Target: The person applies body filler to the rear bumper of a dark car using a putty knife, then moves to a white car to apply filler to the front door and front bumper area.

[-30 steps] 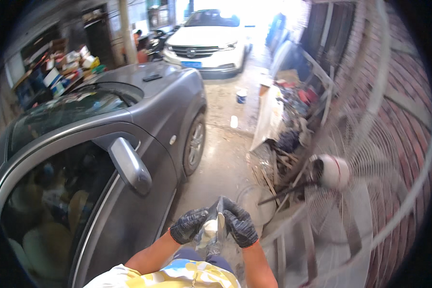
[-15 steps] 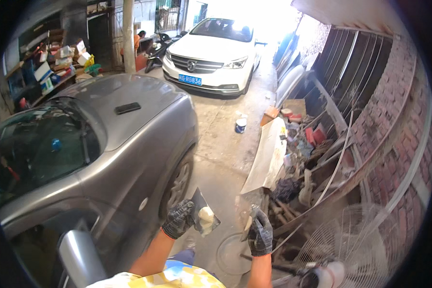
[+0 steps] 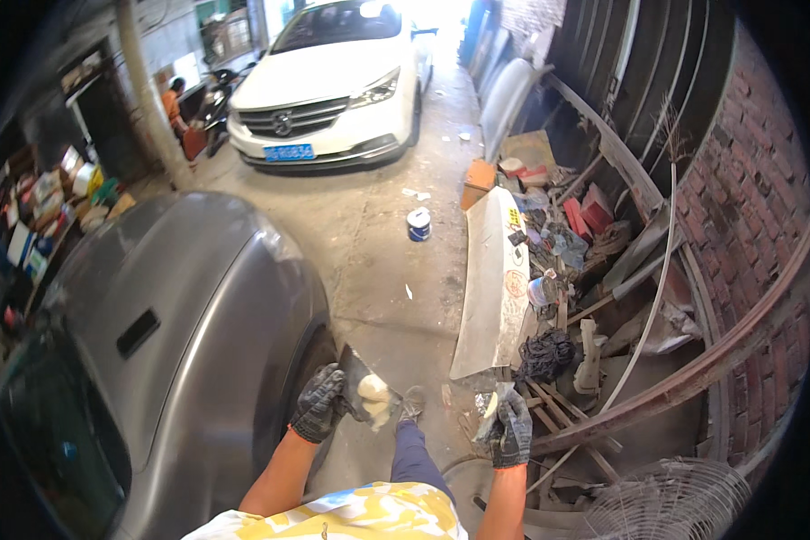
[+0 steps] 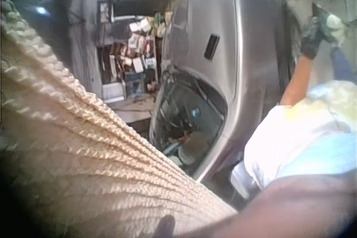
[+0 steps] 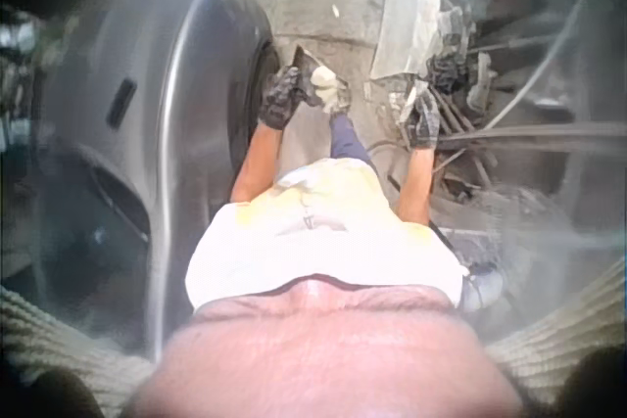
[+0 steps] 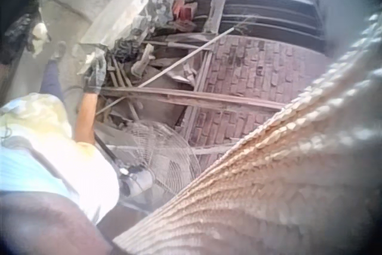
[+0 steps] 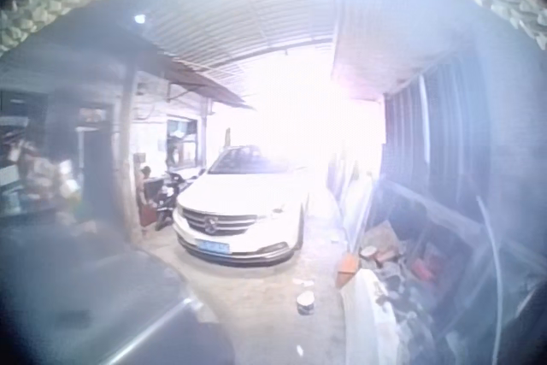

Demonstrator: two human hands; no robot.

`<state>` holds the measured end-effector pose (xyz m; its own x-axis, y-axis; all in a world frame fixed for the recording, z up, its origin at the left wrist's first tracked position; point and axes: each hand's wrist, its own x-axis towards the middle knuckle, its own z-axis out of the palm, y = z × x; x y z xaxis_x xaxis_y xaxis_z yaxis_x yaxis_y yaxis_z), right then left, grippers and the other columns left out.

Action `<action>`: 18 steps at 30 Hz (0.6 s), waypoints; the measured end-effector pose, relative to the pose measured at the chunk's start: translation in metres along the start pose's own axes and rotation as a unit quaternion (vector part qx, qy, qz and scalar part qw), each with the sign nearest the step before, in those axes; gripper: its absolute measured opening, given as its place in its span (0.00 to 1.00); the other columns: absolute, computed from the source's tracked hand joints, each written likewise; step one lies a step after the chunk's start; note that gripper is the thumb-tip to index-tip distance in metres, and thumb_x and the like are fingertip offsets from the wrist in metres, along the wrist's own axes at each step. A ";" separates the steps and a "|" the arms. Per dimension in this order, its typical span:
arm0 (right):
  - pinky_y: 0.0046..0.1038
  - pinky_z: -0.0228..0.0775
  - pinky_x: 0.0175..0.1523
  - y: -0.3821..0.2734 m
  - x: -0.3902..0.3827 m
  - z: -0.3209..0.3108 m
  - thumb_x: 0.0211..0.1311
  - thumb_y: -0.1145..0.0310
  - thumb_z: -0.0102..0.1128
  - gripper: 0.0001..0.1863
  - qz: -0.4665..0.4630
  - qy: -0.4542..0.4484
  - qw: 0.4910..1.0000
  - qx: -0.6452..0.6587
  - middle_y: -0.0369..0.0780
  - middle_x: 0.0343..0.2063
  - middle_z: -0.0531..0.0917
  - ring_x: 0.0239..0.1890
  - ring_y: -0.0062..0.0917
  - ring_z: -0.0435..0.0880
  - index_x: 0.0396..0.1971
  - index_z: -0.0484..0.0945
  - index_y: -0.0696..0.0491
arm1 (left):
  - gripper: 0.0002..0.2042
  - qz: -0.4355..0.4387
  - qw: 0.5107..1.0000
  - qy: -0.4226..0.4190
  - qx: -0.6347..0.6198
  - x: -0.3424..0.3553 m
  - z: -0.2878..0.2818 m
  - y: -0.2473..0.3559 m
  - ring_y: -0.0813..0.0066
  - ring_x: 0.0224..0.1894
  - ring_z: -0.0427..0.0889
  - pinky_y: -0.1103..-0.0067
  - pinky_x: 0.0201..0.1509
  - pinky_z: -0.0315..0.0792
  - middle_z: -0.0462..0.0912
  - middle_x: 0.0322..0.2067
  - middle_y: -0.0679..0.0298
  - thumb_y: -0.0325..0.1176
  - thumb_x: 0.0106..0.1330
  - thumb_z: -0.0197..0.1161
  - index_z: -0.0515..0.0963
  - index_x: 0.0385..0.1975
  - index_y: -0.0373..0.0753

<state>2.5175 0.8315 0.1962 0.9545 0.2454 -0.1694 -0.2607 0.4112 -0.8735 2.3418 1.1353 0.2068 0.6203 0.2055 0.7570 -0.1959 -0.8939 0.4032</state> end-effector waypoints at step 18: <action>0.25 0.80 0.37 0.014 0.416 0.215 0.56 0.73 0.56 0.20 0.079 -0.039 0.995 0.042 0.38 0.40 0.79 0.38 0.26 0.81 0.51 0.71 0.55 | 0.16 -0.097 0.990 -0.104 -0.018 0.219 0.142 -0.249 0.50 0.53 0.75 0.64 0.58 0.69 0.78 0.47 0.49 0.22 0.55 0.59 0.76 0.46 0.33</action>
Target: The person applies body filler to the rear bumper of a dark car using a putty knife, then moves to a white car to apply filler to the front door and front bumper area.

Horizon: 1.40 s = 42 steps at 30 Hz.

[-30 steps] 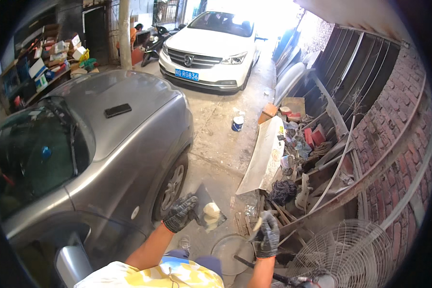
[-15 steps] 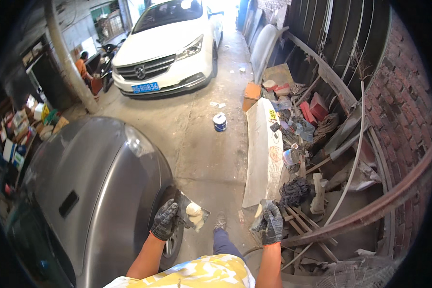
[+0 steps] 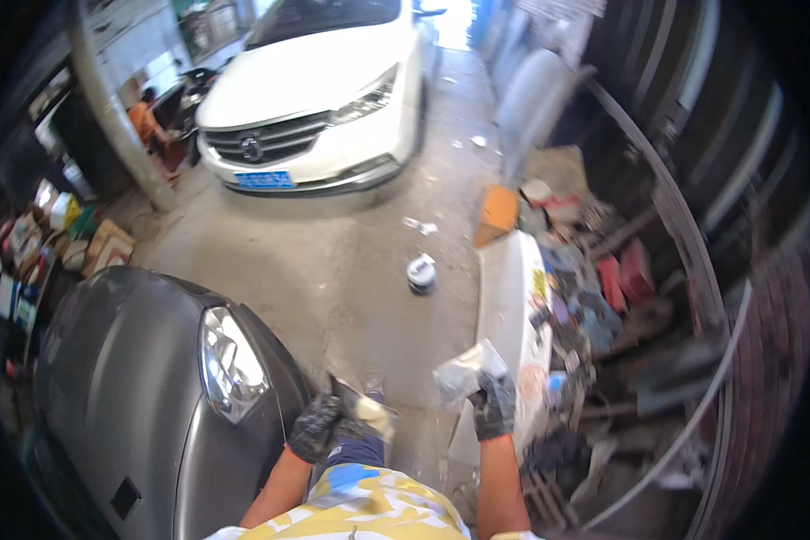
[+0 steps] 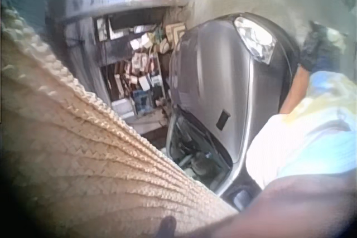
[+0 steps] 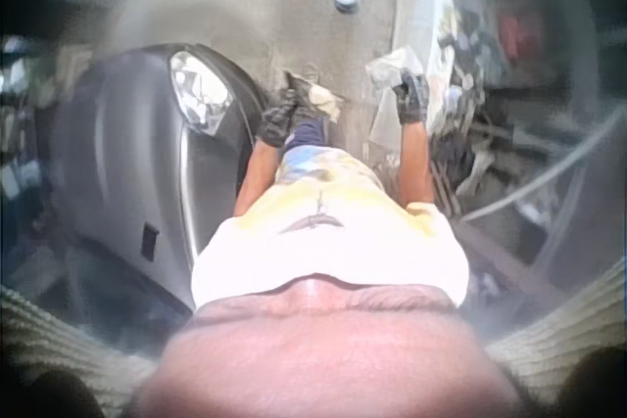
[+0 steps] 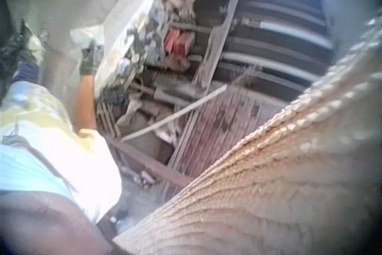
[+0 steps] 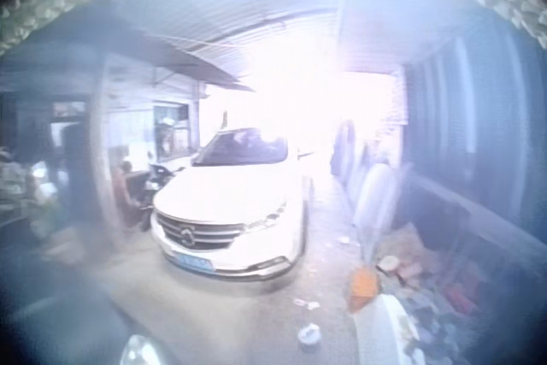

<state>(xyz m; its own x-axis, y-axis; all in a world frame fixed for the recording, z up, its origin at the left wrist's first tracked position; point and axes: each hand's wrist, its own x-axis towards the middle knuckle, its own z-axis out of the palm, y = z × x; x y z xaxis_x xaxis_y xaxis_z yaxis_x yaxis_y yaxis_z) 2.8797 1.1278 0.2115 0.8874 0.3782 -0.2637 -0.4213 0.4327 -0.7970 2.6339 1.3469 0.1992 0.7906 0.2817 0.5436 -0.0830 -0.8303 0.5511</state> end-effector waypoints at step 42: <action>0.26 0.75 0.31 -0.166 0.727 0.154 0.63 0.72 0.51 0.12 -0.016 0.001 0.998 -0.068 0.40 0.34 0.78 0.30 0.28 0.79 0.45 0.70 0.56 | 0.15 -0.501 0.653 -0.018 -0.568 0.682 0.251 -0.280 0.64 0.39 0.82 0.69 0.37 0.79 0.77 0.37 0.63 0.33 0.68 0.55 0.67 0.52 0.37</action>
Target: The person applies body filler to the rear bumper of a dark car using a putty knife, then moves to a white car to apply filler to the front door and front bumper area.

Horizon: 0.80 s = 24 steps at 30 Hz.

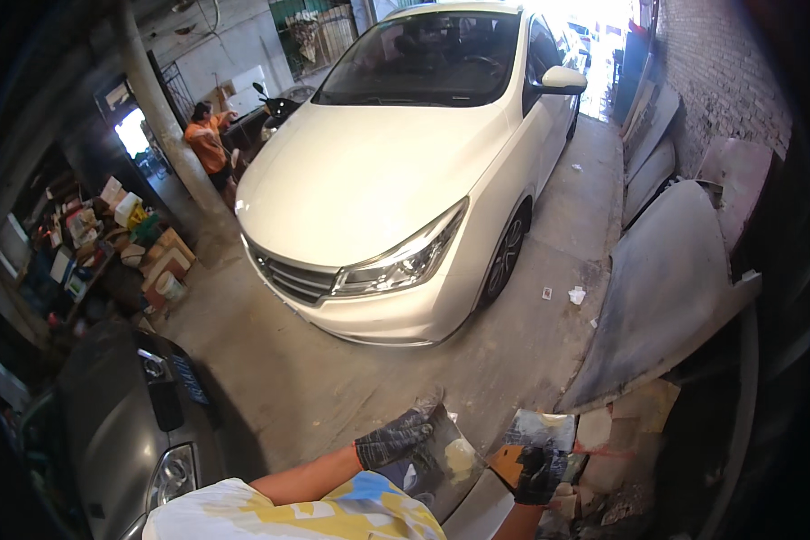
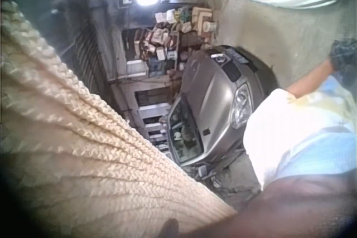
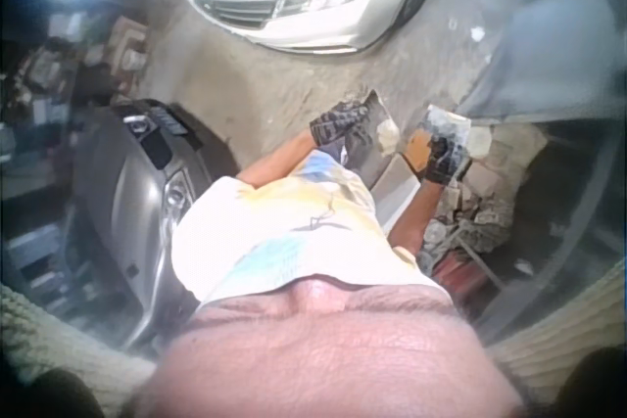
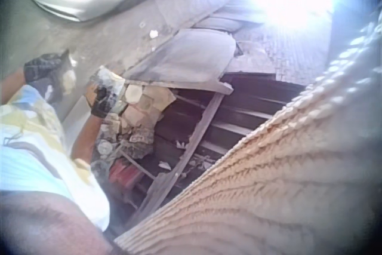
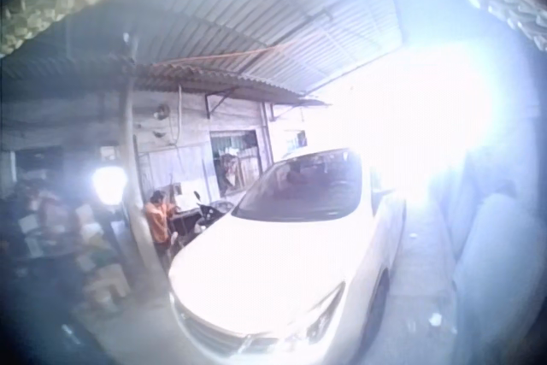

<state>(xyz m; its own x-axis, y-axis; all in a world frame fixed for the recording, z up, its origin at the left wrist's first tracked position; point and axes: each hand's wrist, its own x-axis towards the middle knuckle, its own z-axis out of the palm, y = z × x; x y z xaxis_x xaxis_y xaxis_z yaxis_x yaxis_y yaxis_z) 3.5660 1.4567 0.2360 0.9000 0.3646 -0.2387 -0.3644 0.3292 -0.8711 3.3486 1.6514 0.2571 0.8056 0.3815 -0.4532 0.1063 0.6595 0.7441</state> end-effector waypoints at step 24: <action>0.22 0.71 0.38 -0.073 0.392 0.067 0.64 0.72 0.50 0.09 -0.194 0.047 0.944 -0.262 0.39 0.29 0.78 0.33 0.20 0.77 0.39 0.77 0.59 | 0.09 0.082 0.991 0.052 -0.095 0.429 0.061 0.234 0.57 0.35 0.82 0.63 0.37 0.79 0.79 0.37 0.55 0.36 0.68 0.51 0.70 0.42 0.40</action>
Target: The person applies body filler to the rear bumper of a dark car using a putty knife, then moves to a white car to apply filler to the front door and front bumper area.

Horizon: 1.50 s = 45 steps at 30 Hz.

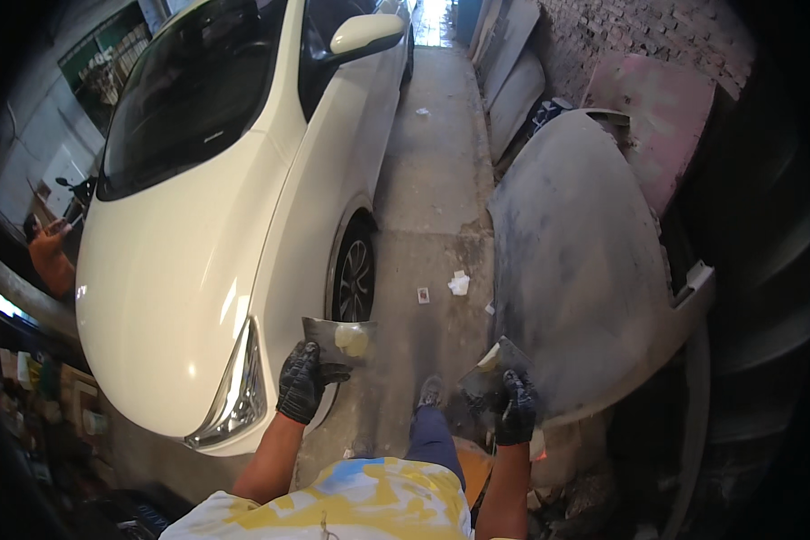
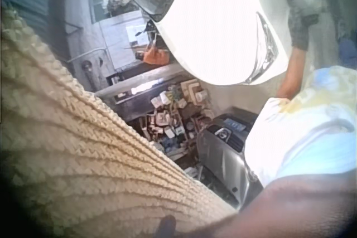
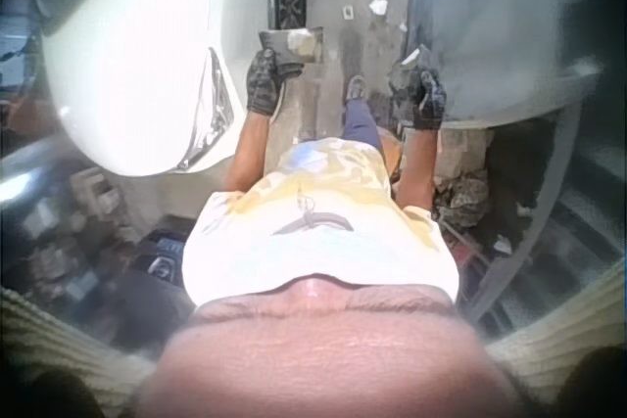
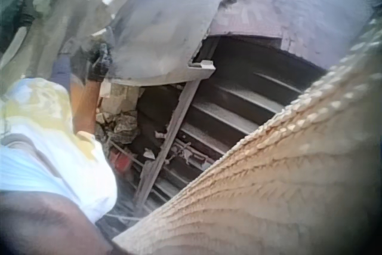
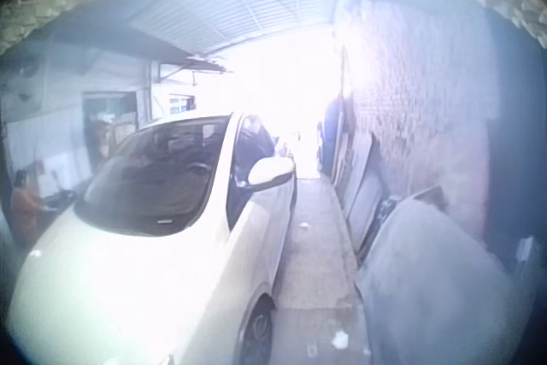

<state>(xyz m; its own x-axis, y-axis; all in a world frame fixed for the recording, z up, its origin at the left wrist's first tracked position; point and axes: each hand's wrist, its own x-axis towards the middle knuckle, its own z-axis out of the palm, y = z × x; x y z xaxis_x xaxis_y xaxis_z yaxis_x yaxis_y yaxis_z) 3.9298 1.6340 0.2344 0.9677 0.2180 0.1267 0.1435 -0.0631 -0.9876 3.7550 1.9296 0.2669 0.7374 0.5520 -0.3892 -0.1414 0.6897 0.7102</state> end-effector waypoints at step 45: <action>0.37 0.65 0.51 0.019 0.733 0.305 0.42 0.73 0.55 0.18 -0.252 -0.396 0.836 -0.284 0.40 0.40 0.79 0.43 0.33 0.76 0.38 0.79 0.47 | 0.13 0.269 0.801 0.184 0.502 0.683 0.321 0.129 0.56 0.30 0.76 0.67 0.33 0.68 0.77 0.27 0.49 0.35 0.69 0.49 0.71 0.36 0.29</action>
<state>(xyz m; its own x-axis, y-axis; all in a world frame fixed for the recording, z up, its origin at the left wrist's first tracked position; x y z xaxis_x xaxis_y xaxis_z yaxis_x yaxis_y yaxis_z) 4.5783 2.0895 0.2806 0.3458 0.9187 0.1907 0.7843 -0.1714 -0.5963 4.4522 2.2451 0.2814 0.4778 0.8706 0.1171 0.3639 -0.3175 0.8757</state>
